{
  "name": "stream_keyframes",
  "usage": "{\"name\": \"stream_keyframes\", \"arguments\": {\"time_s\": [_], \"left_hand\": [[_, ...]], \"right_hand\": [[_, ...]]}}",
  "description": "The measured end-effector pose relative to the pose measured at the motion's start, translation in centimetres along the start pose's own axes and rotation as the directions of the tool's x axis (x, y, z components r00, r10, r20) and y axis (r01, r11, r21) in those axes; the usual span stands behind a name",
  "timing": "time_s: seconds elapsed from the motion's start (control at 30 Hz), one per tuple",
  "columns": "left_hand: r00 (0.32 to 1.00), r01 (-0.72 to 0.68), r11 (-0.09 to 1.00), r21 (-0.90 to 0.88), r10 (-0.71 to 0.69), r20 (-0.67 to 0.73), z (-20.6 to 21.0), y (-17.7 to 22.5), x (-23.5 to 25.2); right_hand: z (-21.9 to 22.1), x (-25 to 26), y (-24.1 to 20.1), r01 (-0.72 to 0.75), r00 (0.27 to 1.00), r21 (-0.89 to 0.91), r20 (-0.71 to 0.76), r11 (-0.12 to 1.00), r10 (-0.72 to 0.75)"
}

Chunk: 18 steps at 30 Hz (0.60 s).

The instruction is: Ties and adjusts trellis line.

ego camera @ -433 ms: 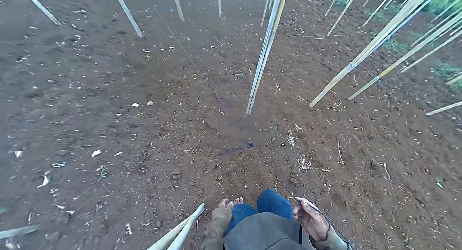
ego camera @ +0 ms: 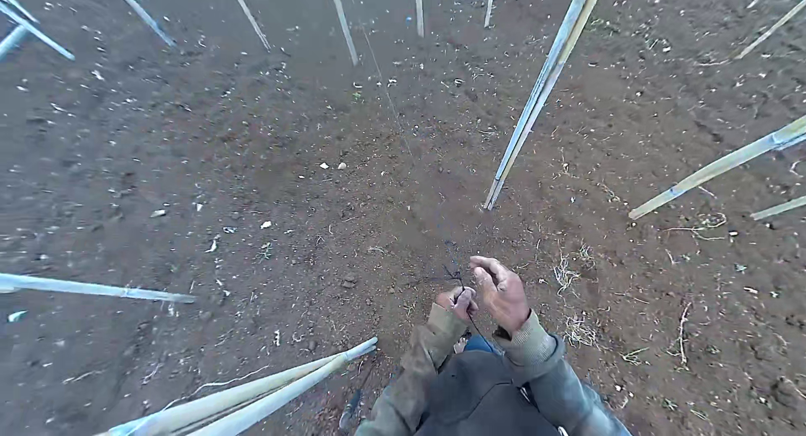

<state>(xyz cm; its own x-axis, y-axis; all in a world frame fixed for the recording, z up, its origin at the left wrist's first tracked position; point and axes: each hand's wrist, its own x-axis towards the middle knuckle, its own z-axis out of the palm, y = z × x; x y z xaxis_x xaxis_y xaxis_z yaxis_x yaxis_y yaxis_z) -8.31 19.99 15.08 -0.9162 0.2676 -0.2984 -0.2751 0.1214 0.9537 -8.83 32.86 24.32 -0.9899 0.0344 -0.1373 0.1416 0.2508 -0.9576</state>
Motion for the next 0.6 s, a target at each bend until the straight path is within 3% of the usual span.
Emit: {"name": "stream_keyframes", "arguments": {"time_s": [0.03, 0.1, 0.2, 0.23, 0.3, 0.37, 0.4, 0.47, 0.53, 0.6], "left_hand": [[1.0, -0.001, 0.999, 0.046, 0.001, 0.008, 0.8, 0.3, -0.1], [1.0, 0.016, 0.987, 0.16, -0.019, 0.02, 1.7, 1.4, -0.2], [0.991, 0.089, 0.928, 0.361, -0.118, 0.059, -0.7, 2.8, 0.2], [0.989, 0.134, 0.923, 0.36, -0.147, 0.008, -2.2, 3.4, 0.5], [0.944, 0.182, 0.941, 0.285, -0.086, -0.318, -4.6, 5.3, 1.1], [0.803, -0.012, 0.942, 0.337, 0.21, -0.558, -6.5, 6.6, 2.3], [0.738, -0.146, 0.884, 0.443, 0.395, -0.546, -7.3, 6.9, 3.1], [0.685, -0.347, 0.663, 0.664, 0.663, -0.303, -8.5, 7.3, 4.8], [0.759, -0.411, 0.524, 0.746, 0.65, -0.039, -9.1, 8.5, 5.8], [0.813, -0.413, 0.53, 0.741, 0.58, 0.039, -9.2, 9.3, 5.5]], "right_hand": [[0.0, 3.8, 0.3, -0.106, 0.993, -0.108, 0.04, 0.989, 0.111], [0.6, 8.6, 1.1, -0.216, 0.959, -0.141, 0.153, 0.966, 0.237], [1.3, 9.6, 0.7, -0.215, 0.938, -0.014, 0.277, 0.977, 0.21], [1.2, 9.3, 0.8, -0.183, 0.94, 0.051, 0.3, 0.982, 0.16], [0.9, 8.8, 1.5, -0.122, 0.943, 0.17, 0.326, 0.978, 0.061], [0.9, 8.7, 1.5, -0.12, 0.941, 0.242, 0.338, 0.963, 0.032], [1.1, 8.5, 1.4, -0.139, 0.936, 0.26, 0.349, 0.955, 0.041], [1.4, 8.2, 1.2, -0.149, 0.935, 0.298, 0.353, 0.943, 0.036], [1.7, 8.3, 0.8, -0.139, 0.935, 0.359, 0.354, 0.923, 0.003], [1.7, 8.3, 0.6, -0.153, 0.935, 0.429, 0.354, 0.89, -0.009]]}}
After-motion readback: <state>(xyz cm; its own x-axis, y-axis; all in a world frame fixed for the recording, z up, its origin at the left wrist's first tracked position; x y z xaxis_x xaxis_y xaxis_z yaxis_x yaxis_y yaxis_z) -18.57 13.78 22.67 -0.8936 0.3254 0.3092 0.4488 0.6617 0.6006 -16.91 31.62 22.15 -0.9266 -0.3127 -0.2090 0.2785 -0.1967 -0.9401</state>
